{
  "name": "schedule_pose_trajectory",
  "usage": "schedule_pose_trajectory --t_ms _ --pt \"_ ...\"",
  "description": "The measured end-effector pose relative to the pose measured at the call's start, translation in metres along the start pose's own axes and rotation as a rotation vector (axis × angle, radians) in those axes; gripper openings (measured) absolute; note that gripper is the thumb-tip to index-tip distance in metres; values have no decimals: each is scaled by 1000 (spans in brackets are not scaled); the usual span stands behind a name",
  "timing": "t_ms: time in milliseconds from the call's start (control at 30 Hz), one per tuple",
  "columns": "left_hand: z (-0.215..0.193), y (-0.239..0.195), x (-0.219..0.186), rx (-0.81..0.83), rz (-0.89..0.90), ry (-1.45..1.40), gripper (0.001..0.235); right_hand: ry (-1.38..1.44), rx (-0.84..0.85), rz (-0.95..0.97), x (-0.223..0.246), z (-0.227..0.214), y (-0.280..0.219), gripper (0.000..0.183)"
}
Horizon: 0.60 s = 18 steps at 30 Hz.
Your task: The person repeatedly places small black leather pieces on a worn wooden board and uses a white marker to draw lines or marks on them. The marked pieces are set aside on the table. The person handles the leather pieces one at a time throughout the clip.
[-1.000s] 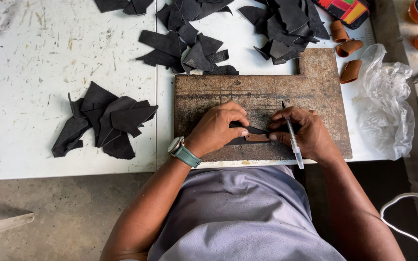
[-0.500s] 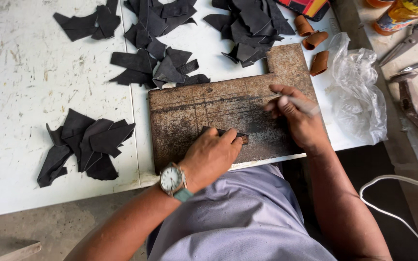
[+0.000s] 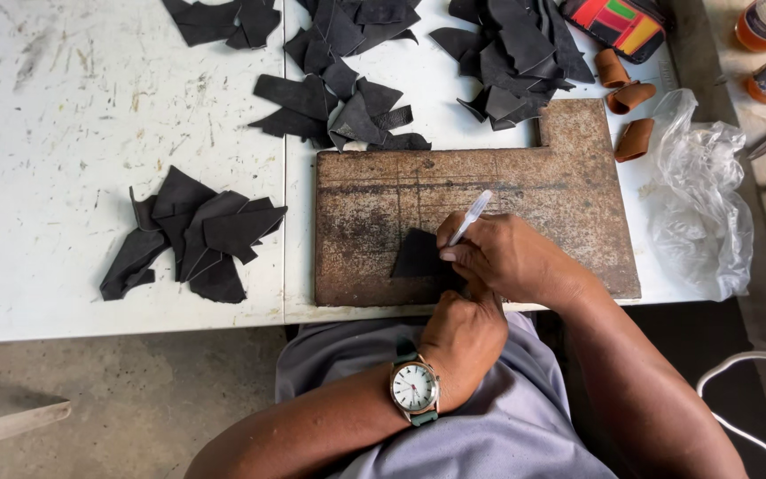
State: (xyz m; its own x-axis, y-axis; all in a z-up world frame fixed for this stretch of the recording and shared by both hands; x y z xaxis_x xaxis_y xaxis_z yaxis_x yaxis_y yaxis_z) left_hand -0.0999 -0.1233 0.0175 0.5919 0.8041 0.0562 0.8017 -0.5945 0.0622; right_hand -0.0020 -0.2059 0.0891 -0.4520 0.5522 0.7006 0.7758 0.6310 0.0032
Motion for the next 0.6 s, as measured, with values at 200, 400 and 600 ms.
schedule_pose_trajectory --t_ms 200,400,600 --pt "13 -2 -6 95 30 -56 14 -26 4 -5 1 6 1 13" --pt "11 0 -5 141 46 -106 11 -95 -28 -49 -2 8 1 17" --pt "10 -1 -5 88 36 -90 10 -112 -84 -94 -3 10 -1 18"
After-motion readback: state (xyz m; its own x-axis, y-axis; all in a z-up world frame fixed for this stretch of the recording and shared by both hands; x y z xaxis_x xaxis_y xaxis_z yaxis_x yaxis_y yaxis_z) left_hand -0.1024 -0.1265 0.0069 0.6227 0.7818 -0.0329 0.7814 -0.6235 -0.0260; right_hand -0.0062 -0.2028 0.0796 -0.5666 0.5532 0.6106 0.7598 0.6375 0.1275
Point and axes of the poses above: each hand's wrist, its own y-axis towards the middle knuckle, its own z-axis out of the palm, x = y × z, the point moved 2 cm from there along y, towards the middle knuckle, and after that the axes turned 2 degrees about -y, right-handed, at the moved point
